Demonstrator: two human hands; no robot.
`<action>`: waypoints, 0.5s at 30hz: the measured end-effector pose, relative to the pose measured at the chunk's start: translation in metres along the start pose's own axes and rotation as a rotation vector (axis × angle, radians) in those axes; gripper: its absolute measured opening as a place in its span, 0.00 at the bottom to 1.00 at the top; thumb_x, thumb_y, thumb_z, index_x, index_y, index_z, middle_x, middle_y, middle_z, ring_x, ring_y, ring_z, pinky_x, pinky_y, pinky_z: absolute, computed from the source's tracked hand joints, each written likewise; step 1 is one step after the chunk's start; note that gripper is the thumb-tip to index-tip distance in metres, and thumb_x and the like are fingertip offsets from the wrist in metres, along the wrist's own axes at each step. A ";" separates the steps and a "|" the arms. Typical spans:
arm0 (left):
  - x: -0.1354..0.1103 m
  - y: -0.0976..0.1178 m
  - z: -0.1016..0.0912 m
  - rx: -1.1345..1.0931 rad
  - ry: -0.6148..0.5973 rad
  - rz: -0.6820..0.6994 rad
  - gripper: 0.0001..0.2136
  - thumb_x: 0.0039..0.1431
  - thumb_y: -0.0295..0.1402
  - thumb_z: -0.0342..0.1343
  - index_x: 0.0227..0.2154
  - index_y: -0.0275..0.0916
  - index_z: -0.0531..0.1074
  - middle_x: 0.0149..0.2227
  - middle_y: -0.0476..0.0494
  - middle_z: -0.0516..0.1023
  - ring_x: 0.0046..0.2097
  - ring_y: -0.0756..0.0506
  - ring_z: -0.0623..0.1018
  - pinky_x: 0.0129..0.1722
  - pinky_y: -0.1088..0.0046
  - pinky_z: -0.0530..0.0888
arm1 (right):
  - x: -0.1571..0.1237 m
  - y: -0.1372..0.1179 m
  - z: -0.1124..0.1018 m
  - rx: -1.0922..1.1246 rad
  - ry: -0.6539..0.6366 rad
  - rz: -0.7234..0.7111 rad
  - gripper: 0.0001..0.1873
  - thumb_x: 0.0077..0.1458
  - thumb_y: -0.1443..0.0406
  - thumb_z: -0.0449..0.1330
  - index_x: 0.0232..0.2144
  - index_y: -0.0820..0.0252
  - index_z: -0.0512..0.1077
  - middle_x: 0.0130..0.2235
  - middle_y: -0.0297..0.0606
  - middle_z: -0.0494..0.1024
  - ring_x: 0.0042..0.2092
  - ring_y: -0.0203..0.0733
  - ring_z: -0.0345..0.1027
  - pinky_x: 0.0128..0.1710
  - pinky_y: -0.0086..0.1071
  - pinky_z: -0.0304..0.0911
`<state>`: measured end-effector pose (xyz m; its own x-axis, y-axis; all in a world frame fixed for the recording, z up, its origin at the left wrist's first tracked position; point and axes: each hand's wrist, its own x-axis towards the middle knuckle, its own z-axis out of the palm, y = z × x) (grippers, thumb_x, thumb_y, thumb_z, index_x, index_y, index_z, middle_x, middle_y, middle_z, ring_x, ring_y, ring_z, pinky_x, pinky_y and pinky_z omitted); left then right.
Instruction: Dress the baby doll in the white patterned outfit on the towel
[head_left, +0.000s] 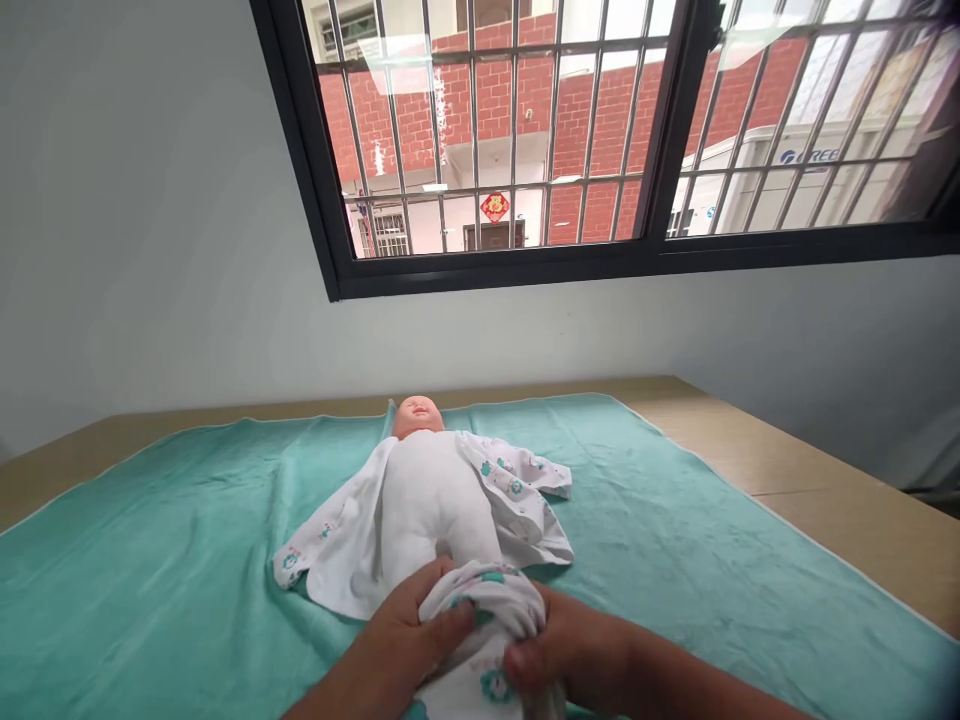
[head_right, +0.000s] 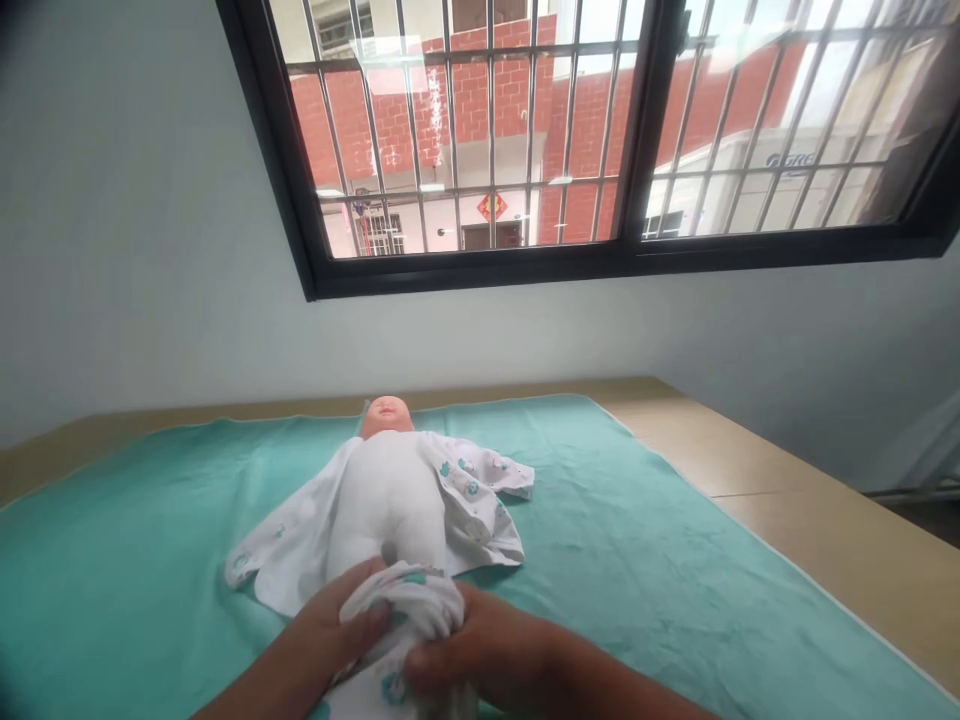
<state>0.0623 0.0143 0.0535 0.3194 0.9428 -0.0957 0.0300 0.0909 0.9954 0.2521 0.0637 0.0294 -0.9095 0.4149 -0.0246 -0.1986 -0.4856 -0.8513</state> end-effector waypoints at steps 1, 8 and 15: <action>0.001 0.003 -0.001 0.034 -0.062 0.006 0.28 0.47 0.53 0.63 0.45 0.37 0.72 0.39 0.43 0.77 0.42 0.41 0.75 0.44 0.67 0.71 | 0.002 0.004 -0.001 0.040 0.016 -0.060 0.29 0.40 0.56 0.73 0.41 0.68 0.76 0.35 0.42 0.79 0.37 0.39 0.72 0.41 0.29 0.65; 0.001 0.023 0.005 0.167 -0.225 -0.081 0.22 0.45 0.48 0.65 0.42 0.42 0.79 0.35 0.46 0.81 0.43 0.35 0.77 0.46 0.62 0.73 | 0.008 0.018 -0.006 -0.009 0.184 -0.121 0.29 0.39 0.51 0.72 0.36 0.70 0.77 0.34 0.44 0.80 0.38 0.43 0.74 0.46 0.35 0.65; 0.002 0.005 0.000 0.023 0.147 0.000 0.24 0.40 0.49 0.69 0.37 0.37 0.79 0.37 0.42 0.81 0.41 0.38 0.77 0.49 0.63 0.72 | -0.005 -0.003 0.001 -0.092 0.061 0.072 0.39 0.46 0.37 0.59 0.43 0.66 0.75 0.44 0.45 0.78 0.48 0.47 0.71 0.50 0.34 0.64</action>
<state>0.0627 0.0168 0.0585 0.1772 0.9797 -0.0934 0.0524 0.0854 0.9950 0.2570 0.0628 0.0328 -0.8958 0.4288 -0.1169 -0.0964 -0.4442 -0.8907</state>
